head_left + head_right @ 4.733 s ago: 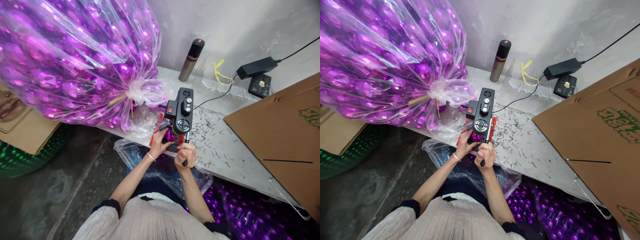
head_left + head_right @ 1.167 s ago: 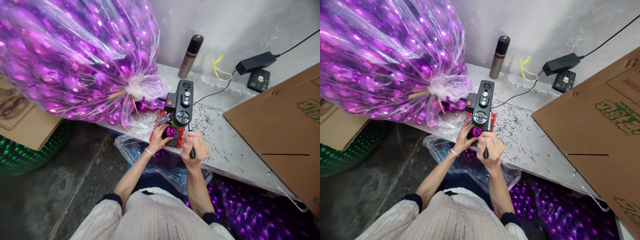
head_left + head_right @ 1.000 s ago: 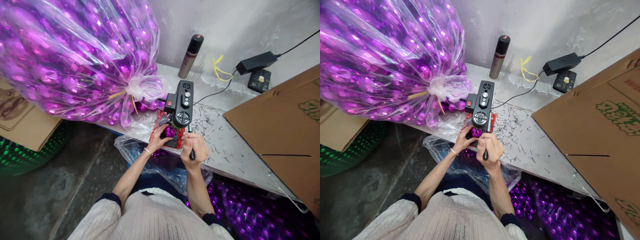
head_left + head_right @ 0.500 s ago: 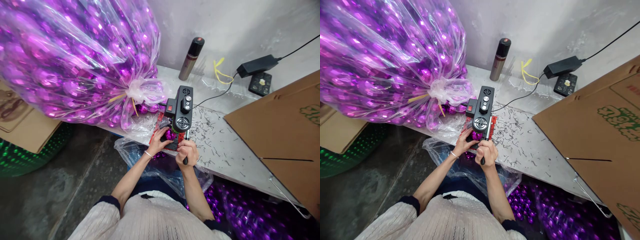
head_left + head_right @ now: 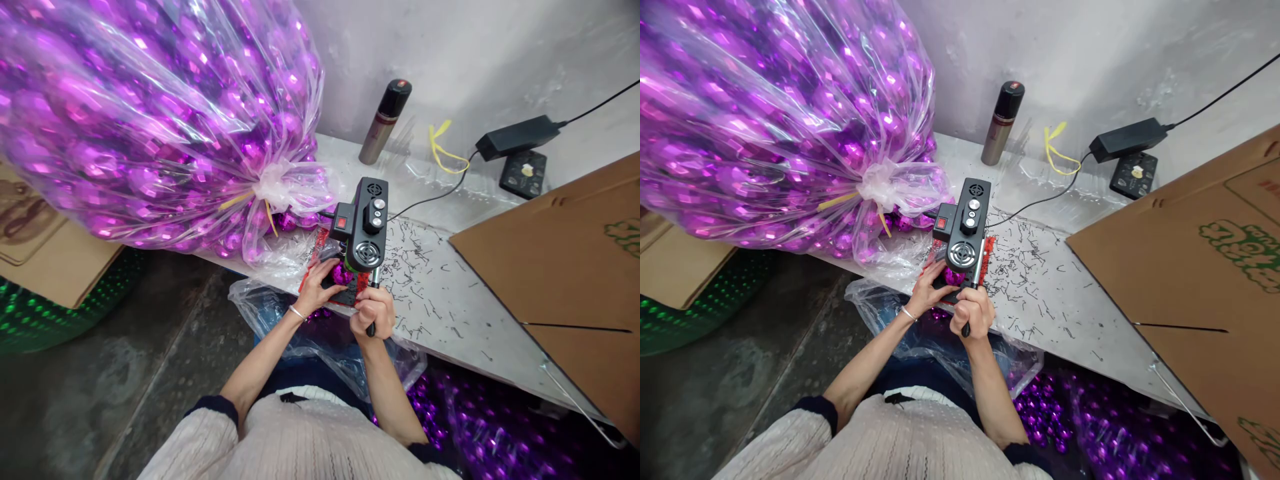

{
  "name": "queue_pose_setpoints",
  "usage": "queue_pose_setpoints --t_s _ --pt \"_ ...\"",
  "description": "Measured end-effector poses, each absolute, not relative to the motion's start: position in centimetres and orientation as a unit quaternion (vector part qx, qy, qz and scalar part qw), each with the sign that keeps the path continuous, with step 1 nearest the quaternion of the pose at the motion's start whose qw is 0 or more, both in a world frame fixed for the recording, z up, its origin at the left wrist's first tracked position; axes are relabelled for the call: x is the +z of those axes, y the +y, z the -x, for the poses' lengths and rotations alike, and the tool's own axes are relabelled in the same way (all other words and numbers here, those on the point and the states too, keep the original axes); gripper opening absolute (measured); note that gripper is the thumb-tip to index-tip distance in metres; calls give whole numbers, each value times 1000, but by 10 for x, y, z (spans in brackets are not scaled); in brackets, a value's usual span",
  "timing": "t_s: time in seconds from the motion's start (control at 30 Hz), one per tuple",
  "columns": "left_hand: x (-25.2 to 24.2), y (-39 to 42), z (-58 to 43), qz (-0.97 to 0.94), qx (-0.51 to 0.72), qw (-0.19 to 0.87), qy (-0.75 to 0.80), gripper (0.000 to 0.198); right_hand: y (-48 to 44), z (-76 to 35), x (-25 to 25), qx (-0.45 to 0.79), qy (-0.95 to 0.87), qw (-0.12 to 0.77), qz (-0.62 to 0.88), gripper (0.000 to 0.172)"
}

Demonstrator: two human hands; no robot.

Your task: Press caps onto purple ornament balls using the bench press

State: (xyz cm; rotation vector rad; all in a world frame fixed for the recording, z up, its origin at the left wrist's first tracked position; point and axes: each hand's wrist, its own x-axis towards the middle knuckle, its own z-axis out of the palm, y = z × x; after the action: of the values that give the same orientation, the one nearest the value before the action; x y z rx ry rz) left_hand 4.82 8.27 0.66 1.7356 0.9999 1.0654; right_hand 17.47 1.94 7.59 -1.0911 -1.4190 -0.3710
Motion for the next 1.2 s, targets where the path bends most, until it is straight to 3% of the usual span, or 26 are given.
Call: queue_pose_setpoints --t_s 0.37,0.6,0.8,0.97,1.13,1.2 --pt "3 84 -49 -698 429 407 403 64 22 -174 71 -156 -619 610 469 27" --pt "-9 89 -48 -736 442 340 384 63 25 -174 70 -131 -640 621 433 23" --pt "-11 93 -49 -757 441 296 380 64 23 -174 106 -112 -625 619 462 25" --pt "-9 67 -42 -814 426 208 336 52 18 -175 140 -72 -628 599 491 24" --pt "-11 45 -21 -832 444 120 309 73 14 -176 130 -92 -656 574 482 25" --pt "-5 62 -13 -804 455 100 369 57 13 -175 124 -96 -656 577 477 25"
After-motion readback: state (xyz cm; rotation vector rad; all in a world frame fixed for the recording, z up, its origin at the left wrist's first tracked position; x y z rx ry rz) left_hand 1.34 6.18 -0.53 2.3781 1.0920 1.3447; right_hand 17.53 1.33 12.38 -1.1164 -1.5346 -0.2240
